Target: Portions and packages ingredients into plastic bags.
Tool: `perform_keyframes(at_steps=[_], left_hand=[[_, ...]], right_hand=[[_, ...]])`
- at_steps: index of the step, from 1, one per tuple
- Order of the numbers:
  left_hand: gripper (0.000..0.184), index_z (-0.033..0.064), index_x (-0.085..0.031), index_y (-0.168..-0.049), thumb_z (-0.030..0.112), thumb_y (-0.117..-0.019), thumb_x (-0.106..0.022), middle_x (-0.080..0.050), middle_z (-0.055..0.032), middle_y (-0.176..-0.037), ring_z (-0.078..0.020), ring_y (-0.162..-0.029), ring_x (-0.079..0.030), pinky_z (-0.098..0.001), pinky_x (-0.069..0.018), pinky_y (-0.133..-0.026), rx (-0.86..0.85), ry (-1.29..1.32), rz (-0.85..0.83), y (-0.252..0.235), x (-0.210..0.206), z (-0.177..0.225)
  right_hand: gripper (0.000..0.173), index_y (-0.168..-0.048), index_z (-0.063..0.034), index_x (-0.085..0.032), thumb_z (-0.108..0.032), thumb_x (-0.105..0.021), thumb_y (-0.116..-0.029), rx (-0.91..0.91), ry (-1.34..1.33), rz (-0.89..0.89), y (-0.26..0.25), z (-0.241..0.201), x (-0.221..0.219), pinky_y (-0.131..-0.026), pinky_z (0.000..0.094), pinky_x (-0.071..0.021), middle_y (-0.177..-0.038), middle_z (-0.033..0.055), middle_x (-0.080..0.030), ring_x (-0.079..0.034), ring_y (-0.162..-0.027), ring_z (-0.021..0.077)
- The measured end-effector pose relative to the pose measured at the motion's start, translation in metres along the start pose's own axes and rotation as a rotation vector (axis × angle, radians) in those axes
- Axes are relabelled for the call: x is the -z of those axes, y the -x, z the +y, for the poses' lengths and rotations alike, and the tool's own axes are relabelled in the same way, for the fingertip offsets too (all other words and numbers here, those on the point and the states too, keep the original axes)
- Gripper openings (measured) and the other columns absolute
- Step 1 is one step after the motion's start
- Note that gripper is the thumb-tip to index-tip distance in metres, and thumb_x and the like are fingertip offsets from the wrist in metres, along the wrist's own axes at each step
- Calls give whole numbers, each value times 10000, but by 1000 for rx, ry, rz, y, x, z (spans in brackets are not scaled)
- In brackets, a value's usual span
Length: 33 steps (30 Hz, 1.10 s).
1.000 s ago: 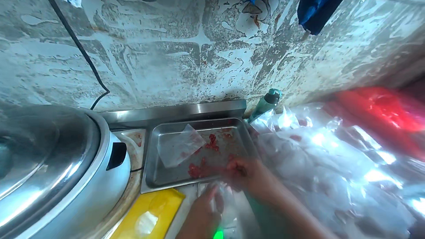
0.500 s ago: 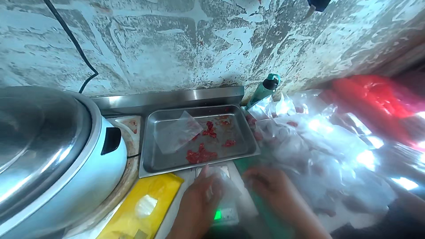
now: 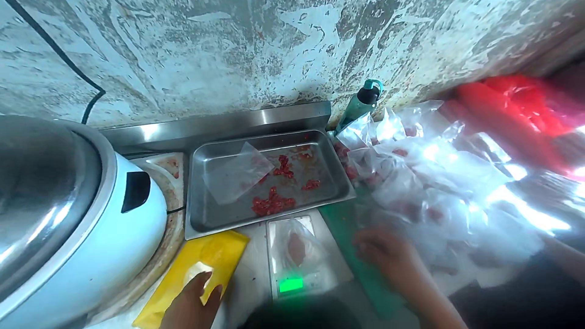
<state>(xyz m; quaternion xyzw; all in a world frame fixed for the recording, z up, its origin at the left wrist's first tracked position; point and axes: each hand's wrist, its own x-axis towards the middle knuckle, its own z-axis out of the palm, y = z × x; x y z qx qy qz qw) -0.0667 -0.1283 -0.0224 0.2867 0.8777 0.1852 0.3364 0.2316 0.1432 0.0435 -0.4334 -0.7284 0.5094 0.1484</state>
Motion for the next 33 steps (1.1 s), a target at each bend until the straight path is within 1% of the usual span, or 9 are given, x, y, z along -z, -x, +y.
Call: perform_keyframes(at_steps=[3,8,12,17,20,25,27,29,33], left_hand=[[540,-48,-588,-1382,331,-998,-610,-604,-283,-1373,-469,-1268,-586,-652,-425,-1073,69,-137,-54,-1,-6,-12],[556,-23,-605,-1364,395,-997,-597,-648,-272,-1305,-464,-1164,-650,-652,-490,-981,112,-283,-122,-4,-16,-10],[577,-8,-595,-1385,427,-1007,-582,-627,-256,-1354,-458,-1182,-642,-643,-488,-986,119,-335,-170,-8,-13,-5],[594,28,-604,-1387,484,-1011,-544,-662,-264,-1282,-476,-1160,-646,-659,-495,-953,141,-392,-215,-14,-7,-2],[582,37,-616,-1371,493,-1020,-527,-679,-268,-1236,-476,-1156,-648,-656,-503,-939,162,-432,-234,-16,-4,4],[596,42,-608,-1383,502,-1014,-526,-674,-250,-1265,-450,-1163,-654,-646,-509,-939,164,-439,-205,-15,-6,6],[602,23,-601,-1383,494,-1014,-528,-663,-253,-1285,-451,-1166,-651,-640,-507,-944,161,-433,-190,-11,-5,12],[604,4,-588,-1390,479,-1020,-532,-640,-265,-1320,-455,-1180,-644,-641,-501,-959,168,-424,-197,-8,-5,17],[589,2,-603,-1360,476,-1017,-538,-645,-259,-1305,-453,-1139,-659,-635,-512,-927,163,-434,-191,-8,-4,15]], right_hand=[[190,-1077,-79,-722,-115,-576,-961,-8,12,-23,-5,-3,0,-704,273,-635,-974,3,-756,-735,-800,110],[189,-1087,-91,-720,-139,-576,-975,-2,42,-68,-16,-12,-4,-720,273,-631,-985,-7,-752,-732,-813,105],[190,-1112,-72,-708,-145,-577,-996,-69,61,-147,-40,-22,-9,-751,290,-627,-1007,18,-743,-728,-830,115],[238,-1205,-32,-675,-163,-565,-1040,-193,265,-204,-116,-20,-24,-805,371,-600,-1025,87,-723,-711,-838,170],[239,-1173,-28,-701,-177,-597,-1017,-204,370,-154,-170,0,-38,-839,462,-586,-1005,142,-723,-709,-859,252],[302,-1184,-50,-709,-263,-619,-989,-227,631,-169,-236,31,-63,-989,571,-513,-1174,189,-701,-665,-1126,353],[340,-1206,-56,-701,-316,-637,-996,-216,763,-246,-234,19,-75,-1017,565,-500,-1254,195,-669,-636,-1193,363],[398,-1294,-37,-651,-314,-624,-1010,-236,871,-322,-230,9,-82,-1062,543,-475,-1349,220,-602,-585,-1269,377],[332,-1231,-11,-681,-197,-682,-955,-235,586,-198,-243,12,-68,-1013,565,-506,-1200,215,-687,-655,-1143,367]])
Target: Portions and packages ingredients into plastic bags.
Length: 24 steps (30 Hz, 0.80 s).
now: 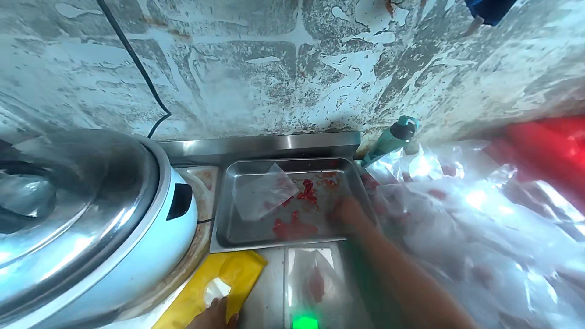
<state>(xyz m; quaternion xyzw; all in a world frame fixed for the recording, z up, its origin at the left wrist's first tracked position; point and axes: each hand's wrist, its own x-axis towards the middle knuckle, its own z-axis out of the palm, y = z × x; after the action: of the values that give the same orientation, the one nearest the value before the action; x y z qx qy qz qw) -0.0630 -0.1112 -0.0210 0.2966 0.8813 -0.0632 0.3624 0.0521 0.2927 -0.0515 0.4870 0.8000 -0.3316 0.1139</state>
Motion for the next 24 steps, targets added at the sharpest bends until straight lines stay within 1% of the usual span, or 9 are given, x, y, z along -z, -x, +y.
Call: perform_keyframes(at_steps=[2,4,7,9,11,13,15,20,24], left_hand=[[582,-2,-609,-1347,473,-1019,-537,-652,-252,-1299,-449,-1134,-664,-632,-518,-922,13,0,-14,0,2,1],[572,-1,-614,-1342,466,-1022,-534,-651,-249,-1302,-446,-1141,-661,-630,-516,-924,27,4,-37,2,4,4],[563,-5,-630,-1312,469,-1025,-530,-660,-252,-1270,-442,-1143,-658,-623,-516,-921,27,-16,-38,3,11,10],[587,-4,-641,-1303,496,-1018,-522,-670,-266,-1241,-454,-1143,-656,-636,-513,-928,16,-27,-33,-3,6,7],[606,-3,-642,-1304,514,-1019,-507,-676,-269,-1229,-457,-1142,-658,-642,-512,-930,-4,-53,-34,-10,0,4],[615,2,-645,-1296,529,-1021,-491,-685,-265,-1211,-452,-1130,-665,-644,-516,-918,-21,-88,-32,-14,-5,3],[618,5,-638,-1305,533,-1021,-488,-681,-272,-1211,-459,-1128,-664,-650,-515,-908,-26,-99,-36,-16,-5,2],[611,-15,-636,-1303,510,-1016,-513,-677,-281,-1213,-473,-1124,-660,-654,-510,-915,-45,-62,-15,-15,-12,-3],[607,-40,-621,-1312,484,-1029,-507,-670,-291,-1222,-482,-1122,-658,-649,-515,-911,-53,-68,5,-10,-7,2]], right_hand=[[301,-1221,-45,-687,-194,-692,-959,111,-138,60,0,10,16,-939,531,-553,-1113,173,-715,-696,-1026,314],[212,-1132,-54,-715,-191,-701,-970,209,-258,91,12,18,30,-822,459,-598,-998,119,-730,-711,-867,238],[112,-1056,-77,-735,-151,-692,-984,279,-418,122,59,5,53,-704,363,-608,-895,63,-735,-701,-735,164],[110,-1073,-102,-734,-126,-703,-970,304,-432,149,81,1,57,-711,352,-617,-909,39,-745,-709,-751,151],[171,-1119,-99,-713,-145,-719,-955,307,-293,188,81,6,44,-774,411,-616,-948,50,-737,-712,-813,174],[254,-1198,-86,-688,-199,-677,-971,238,-92,89,72,11,25,-874,484,-584,-1029,91,-720,-705,-929,231],[234,-1181,-60,-693,-198,-618,-1006,143,-66,-3,81,3,20,-905,484,-559,-1044,117,-712,-693,-960,251],[156,-1119,-74,-697,-172,-632,-1017,197,-269,166,118,-14,42,-751,381,-608,-902,50,-722,-701,-763,155],[112,-1084,-96,-722,-136,-673,-992,325,-324,330,136,-25,51,-734,348,-601,-912,19,-727,-693,-772,120]])
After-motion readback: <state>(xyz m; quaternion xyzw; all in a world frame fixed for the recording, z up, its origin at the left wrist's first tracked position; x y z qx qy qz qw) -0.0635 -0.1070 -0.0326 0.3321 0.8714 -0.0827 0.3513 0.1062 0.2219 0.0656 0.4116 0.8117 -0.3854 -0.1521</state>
